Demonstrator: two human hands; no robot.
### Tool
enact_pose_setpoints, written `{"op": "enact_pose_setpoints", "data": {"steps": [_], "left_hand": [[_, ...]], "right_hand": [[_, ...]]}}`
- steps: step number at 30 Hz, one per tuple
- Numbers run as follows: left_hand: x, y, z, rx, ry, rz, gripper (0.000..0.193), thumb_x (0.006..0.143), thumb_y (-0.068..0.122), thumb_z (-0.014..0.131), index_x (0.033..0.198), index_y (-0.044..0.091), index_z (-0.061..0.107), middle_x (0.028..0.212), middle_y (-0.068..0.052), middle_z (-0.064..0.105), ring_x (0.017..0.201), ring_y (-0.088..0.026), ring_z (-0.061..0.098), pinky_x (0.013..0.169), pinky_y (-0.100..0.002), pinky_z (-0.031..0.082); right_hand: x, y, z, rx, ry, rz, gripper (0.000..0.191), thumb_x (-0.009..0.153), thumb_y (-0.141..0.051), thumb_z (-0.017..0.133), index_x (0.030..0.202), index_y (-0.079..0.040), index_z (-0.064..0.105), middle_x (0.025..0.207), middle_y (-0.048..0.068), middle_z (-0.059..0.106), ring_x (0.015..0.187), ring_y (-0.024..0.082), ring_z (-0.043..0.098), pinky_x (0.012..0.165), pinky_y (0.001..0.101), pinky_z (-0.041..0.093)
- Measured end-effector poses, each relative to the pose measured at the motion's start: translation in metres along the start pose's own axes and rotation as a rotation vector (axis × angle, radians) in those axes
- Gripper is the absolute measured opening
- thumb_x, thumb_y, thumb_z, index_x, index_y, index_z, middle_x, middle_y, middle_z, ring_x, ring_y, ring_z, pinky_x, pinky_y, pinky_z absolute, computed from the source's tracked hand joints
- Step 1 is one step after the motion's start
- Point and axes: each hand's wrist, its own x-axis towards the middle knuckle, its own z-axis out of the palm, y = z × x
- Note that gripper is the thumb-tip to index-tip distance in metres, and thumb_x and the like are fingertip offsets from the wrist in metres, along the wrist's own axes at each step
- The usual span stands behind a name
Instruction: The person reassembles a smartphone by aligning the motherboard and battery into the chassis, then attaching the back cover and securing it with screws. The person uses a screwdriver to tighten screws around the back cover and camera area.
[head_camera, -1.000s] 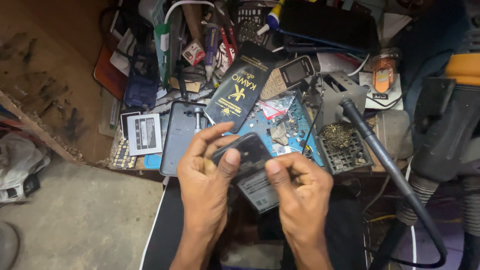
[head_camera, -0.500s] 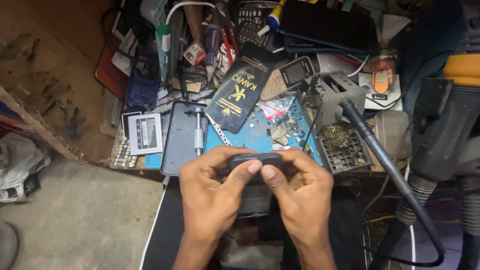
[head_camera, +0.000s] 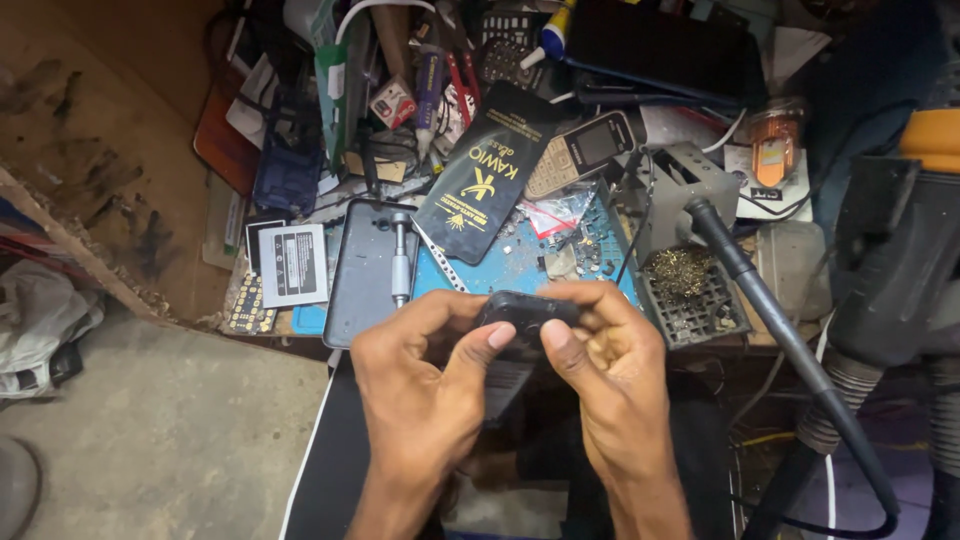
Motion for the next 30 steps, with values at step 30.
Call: {"op": "enact_pose_setpoints", "data": {"steps": [30], "left_hand": [[-0.003,0.013,0.005,0.163,-0.09,0.118,0.018,0.08,0.014,0.079,0.094,0.003,0.079,0.082,-0.011,0.079,0.072,-0.02,0.077,0.065,-0.03,0.056]], "right_hand": [[-0.006,0.01,0.004,0.113,0.117,-0.102,0.013,0.095,0.0,0.075,0.104,0.004,0.067,0.098,0.007,0.066,0.092,0.013,0.063,0.084,0.0257,0.048]]}}
